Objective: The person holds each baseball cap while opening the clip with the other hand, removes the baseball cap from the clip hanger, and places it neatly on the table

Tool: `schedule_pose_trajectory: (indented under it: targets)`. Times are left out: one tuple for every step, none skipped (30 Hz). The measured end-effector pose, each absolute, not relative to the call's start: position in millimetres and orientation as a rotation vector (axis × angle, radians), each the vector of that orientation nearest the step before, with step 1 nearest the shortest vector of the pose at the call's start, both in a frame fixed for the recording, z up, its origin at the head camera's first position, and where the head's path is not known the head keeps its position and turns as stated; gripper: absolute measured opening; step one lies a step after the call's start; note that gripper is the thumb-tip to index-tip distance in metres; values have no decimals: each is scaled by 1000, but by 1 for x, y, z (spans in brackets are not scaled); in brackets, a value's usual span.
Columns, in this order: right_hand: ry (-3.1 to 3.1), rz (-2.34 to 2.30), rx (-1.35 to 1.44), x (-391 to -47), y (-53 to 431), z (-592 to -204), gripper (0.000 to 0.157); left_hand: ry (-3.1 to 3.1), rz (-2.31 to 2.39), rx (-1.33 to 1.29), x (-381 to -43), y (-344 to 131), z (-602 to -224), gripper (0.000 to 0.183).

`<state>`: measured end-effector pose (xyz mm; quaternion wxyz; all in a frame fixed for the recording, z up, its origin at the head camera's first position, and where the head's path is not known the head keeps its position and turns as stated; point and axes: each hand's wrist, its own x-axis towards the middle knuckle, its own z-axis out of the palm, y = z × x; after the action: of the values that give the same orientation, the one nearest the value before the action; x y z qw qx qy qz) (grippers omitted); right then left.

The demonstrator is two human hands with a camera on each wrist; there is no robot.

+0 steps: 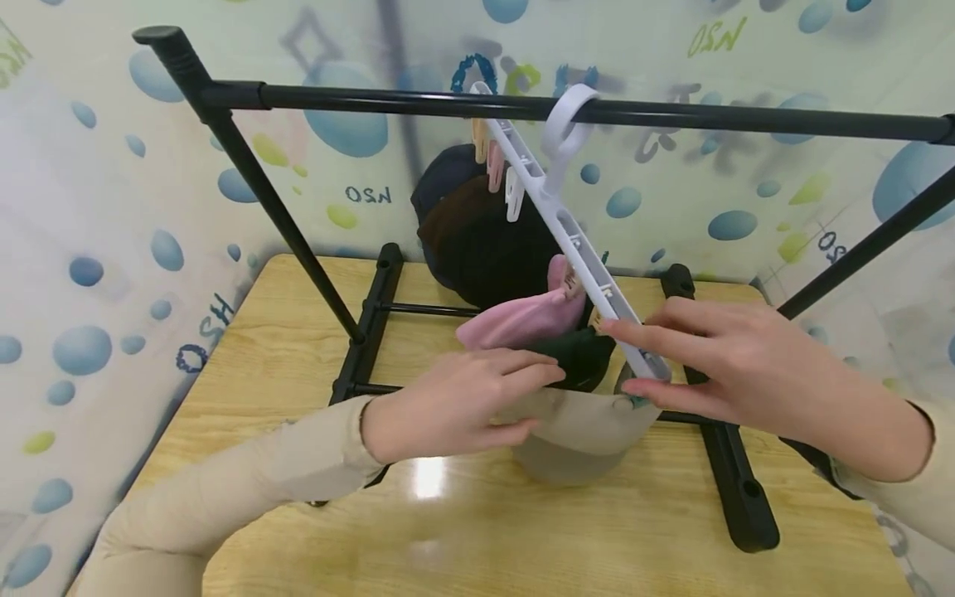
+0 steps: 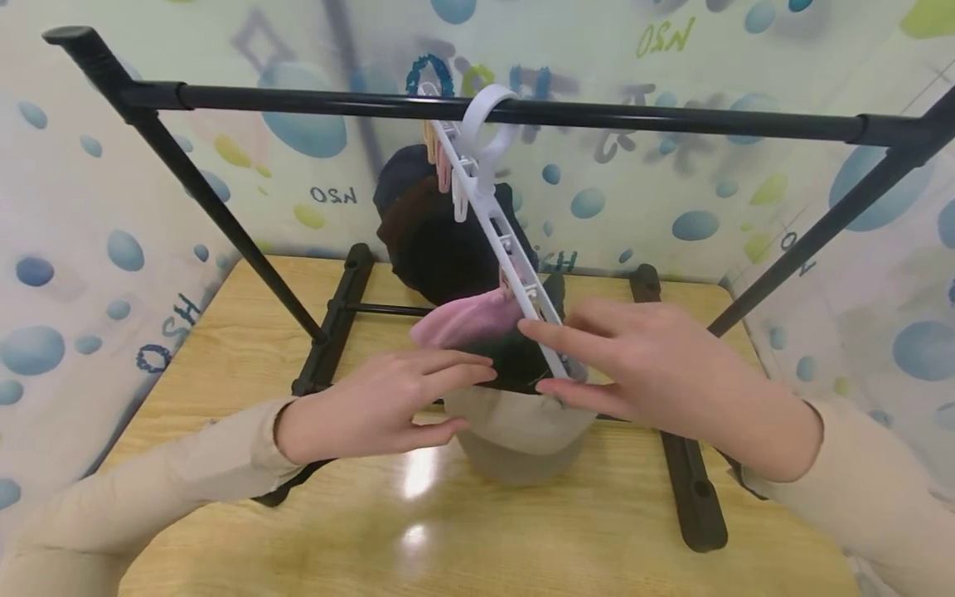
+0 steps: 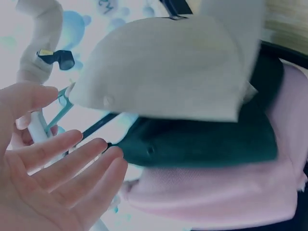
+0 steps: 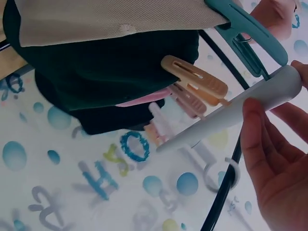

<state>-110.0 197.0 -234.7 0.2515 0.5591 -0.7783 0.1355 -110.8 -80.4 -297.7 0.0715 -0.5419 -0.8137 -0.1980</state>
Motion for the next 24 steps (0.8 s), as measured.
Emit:
schedule_pose_trajectory:
  targets:
    - [-2122,366,1521,-110,195,-236,49,-2444,-610,-1648,-112,-77,-298,42]
    - [-2122,368,1518,-110,193,-237,50,-2447,-624,-1662,-113,-75,-297,45]
    - [-2121,365,1512,-109,190,-237,51,-2455,-637,-1673,-114,-72,-298,46]
    - [-2122,364,1505,-109,188,-238,51,-2465,-645,-1684,-115,-69,-298,48]
    - [-2116,362,1496,-109,186,-238,52,-2478,-648,-1693,-116,-67,-299,50]
    - [-2119,360,1488,-108,184,-239,52,-2499,-655,-1695,-117,-64,-299,51]
    - [-2121,356,1480,-107,181,-239,52,-2522,-665,-1698,-118,-62,-300,52]
    - [-2110,357,1477,-107,179,-239,52,-2548,-676,-1700,-119,-60,-301,52]
    - [-2108,352,1474,-106,177,-239,52,-2580,-690,-1703,-120,-58,-303,52]
    - [-2115,349,1466,-105,175,-238,52,-2615,-713,-1709,-122,-56,-304,52]
    - [-2123,346,1459,-104,173,-238,52,-2653,-745,-1714,-123,-54,-306,50]
    - [-2130,341,1455,-103,172,-238,52,-2687,-776,-1718,-124,-52,-307,47]
    - [-2143,336,1452,-102,171,-237,52,-2717,-808,-1726,-125,-51,-309,44]
    - [-2151,333,1448,-101,170,-237,53,-2747,-839,-1734,-126,-51,-310,41]
    - [-2163,330,1447,-101,169,-237,53,-2771,-873,-1744,-127,-51,-311,38]
    - [-2177,329,1445,-100,169,-236,53,-2783,-915,-1759,-127,-50,-312,35]
    - [-2186,327,1445,-100,168,-236,54,-2789,-949,-1775,-128,-50,-313,33]
    - [-2195,328,1446,-100,168,-236,54,-2790,-984,-1793,-128,-50,-313,31]
    - [-2204,332,1448,-100,167,-235,54,-2789,-1019,-1807,-128,-51,-314,30]
    - [-2207,337,1451,-100,166,-235,55,-2785,-1046,-1818,-128,-51,-314,30]
    - [-2217,339,1453,-99,166,-234,55,-2776,-1073,-1831,-128,-51,-315,29]
    - [-2225,341,1453,-99,165,-234,55,-2769,-1093,-1837,-128,-52,-315,29]
    - [-2230,344,1453,-99,165,-233,55,-2767,-1099,-1838,-128,-52,-315,29]
    - [-2233,348,1453,-99,165,-233,55,-2765,-1100,-1839,-128,-53,-315,29]
